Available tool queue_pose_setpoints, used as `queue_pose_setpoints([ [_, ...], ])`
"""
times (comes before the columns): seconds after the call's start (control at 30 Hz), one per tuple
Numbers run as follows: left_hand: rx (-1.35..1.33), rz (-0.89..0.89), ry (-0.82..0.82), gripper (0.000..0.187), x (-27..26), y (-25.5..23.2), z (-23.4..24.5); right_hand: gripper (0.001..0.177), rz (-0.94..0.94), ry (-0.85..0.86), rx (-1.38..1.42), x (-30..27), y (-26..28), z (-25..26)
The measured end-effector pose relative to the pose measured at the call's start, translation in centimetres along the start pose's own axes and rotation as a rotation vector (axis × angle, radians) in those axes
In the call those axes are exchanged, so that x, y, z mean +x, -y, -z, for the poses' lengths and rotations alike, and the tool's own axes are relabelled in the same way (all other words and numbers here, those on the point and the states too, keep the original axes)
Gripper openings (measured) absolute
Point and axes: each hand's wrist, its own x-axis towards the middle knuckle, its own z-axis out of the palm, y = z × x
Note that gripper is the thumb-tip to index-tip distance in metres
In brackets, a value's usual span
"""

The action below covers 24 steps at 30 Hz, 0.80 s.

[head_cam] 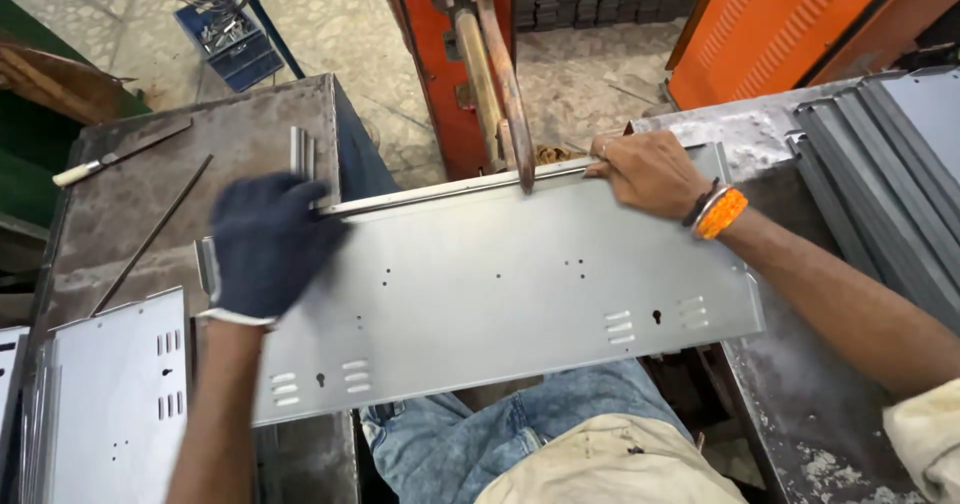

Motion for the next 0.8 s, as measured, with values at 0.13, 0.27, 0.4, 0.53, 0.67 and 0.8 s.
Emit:
queue_pose_setpoints([
  [0.13, -0.18, -0.226, -0.059, 0.032, 3.2, -6.5, -4.2, 0.026, 0.149, -0.141, -0.001, 0.3, 0.3, -0.6],
  [0.27, -0.283, -0.137, 0.013, 0.024, 5.1, -9.6, -9.0, 0.031, 0.053, -0.035, -0.055, 0.7, 0.4, -0.8],
  [0.4, -0.276, -0.049, 0.027, 0.023, 5.2, -9.6, -9.5, 0.021, 0.111, -0.062, -0.016, 0.8, 1.1, -0.6],
  [0.53, -0.226, -0.02, 0.044, 0.025, 4.6, -8.9, -9.5, 0.014, 0.161, -0.079, -0.001, 1.2, 1.0, -1.7],
  [0.67, -0.233, -0.002, 0.076, 0.024, 4.2, -9.1, -9.6, 0.013, 0.068, -0.001, -0.004, 1.4, 1.9, -1.0],
  [0.8, -0.247, -0.009, 0.06, 0.025, 4.2, -8.9, -9.7, 0.017, 0.046, 0.039, -0.059, 1.6, 2.0, -1.0],
])
